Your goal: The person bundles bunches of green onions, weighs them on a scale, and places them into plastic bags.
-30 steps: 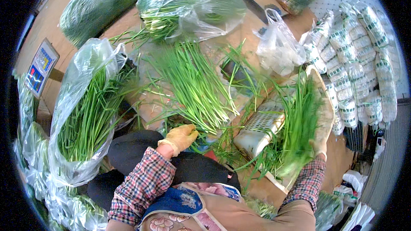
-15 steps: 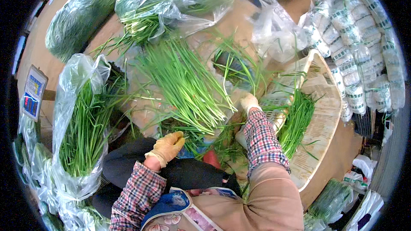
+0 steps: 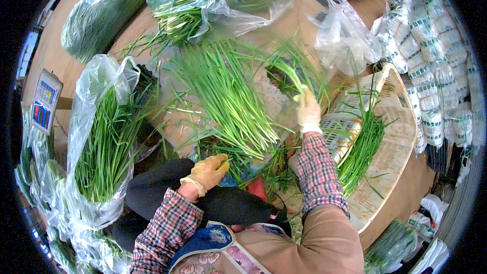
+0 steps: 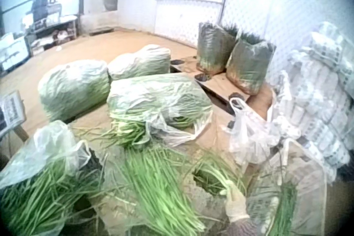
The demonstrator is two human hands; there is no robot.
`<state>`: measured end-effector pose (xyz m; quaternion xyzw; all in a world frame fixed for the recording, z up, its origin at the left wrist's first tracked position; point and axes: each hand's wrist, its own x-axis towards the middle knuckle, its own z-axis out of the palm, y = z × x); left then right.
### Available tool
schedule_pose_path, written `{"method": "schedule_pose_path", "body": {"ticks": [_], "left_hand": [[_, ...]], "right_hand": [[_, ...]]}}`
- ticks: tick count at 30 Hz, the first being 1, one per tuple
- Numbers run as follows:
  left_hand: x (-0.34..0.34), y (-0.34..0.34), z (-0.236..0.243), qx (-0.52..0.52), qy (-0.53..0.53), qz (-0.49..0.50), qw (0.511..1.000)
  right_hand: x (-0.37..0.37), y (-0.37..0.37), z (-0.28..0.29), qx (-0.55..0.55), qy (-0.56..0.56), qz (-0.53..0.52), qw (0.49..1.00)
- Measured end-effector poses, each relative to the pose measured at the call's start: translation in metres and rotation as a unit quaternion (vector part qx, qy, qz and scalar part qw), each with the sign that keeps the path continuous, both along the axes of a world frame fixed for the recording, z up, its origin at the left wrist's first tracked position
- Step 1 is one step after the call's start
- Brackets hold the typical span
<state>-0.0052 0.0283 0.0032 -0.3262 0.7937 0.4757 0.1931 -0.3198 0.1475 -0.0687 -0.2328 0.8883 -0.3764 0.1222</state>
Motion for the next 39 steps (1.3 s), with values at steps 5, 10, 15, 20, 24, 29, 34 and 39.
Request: {"method": "schedule_pose_path", "body": {"ticks": [5,10,15,20,24,29,34,39], "left_hand": [[-0.005,-0.001,0.002,0.016,0.007,-0.003,1.000],[0.001,0.002,-0.027,0.250,0.117,0.241,0.931],[0.005,-0.013,-0.024,0.347,0.221,0.521,0.748],[-0.006,-0.029,-0.001,0.377,0.188,0.571,0.704],[0.010,-0.039,-0.006,0.376,0.304,0.541,0.688],[0.017,-0.059,0.022,0.382,0.409,0.532,0.635],[0.028,-0.071,0.012,0.391,0.462,0.546,0.579],[0.022,-0.064,0.005,0.379,0.388,0.563,0.623]], "right_hand": [[0.040,0.001,0.033,-0.131,0.008,0.092,0.987],[0.155,-0.005,0.037,-0.130,-0.101,0.239,0.957],[0.202,-0.017,0.066,0.001,-0.055,0.445,0.894],[0.112,0.033,-0.033,0.307,0.068,0.425,0.849],[0.123,-0.019,0.014,0.393,0.088,0.407,0.820],[0.161,-0.056,-0.002,0.509,-0.029,0.338,0.791],[0.138,-0.030,-0.028,0.315,-0.093,0.264,0.907],[0.104,-0.023,0.043,-0.104,-0.306,0.055,0.945]]}}
